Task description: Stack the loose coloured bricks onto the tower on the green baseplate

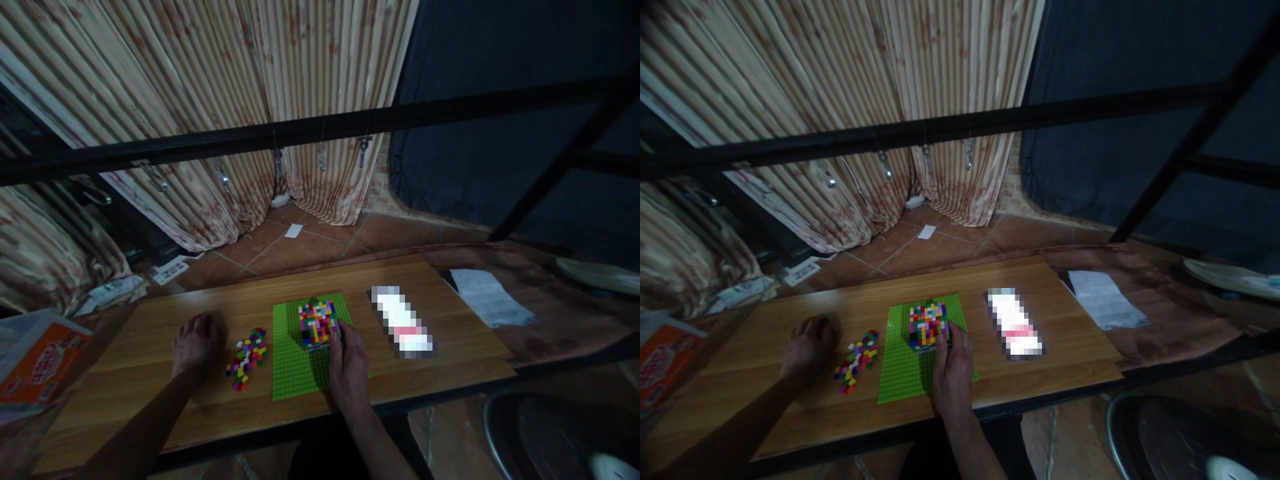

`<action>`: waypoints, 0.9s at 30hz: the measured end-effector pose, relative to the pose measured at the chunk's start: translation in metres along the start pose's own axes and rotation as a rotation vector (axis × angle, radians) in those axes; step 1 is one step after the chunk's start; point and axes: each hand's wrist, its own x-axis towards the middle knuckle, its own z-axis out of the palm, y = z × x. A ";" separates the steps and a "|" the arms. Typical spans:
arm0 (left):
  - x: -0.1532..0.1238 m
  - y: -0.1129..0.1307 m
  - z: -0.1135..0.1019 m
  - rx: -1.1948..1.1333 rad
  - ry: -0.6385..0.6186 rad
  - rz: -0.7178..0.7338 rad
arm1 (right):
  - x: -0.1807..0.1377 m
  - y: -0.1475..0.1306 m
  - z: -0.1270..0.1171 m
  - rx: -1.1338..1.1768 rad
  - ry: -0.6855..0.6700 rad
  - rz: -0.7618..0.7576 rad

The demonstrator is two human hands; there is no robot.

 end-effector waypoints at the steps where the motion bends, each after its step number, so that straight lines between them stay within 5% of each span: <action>1: 0.000 0.000 0.000 0.000 -0.002 -0.005 | 0.000 0.000 0.000 -0.007 0.001 0.001; 27: -0.002 -0.001 0.005 -0.010 0.051 0.010 | 0.000 0.007 -0.004 -0.027 -0.009 -0.010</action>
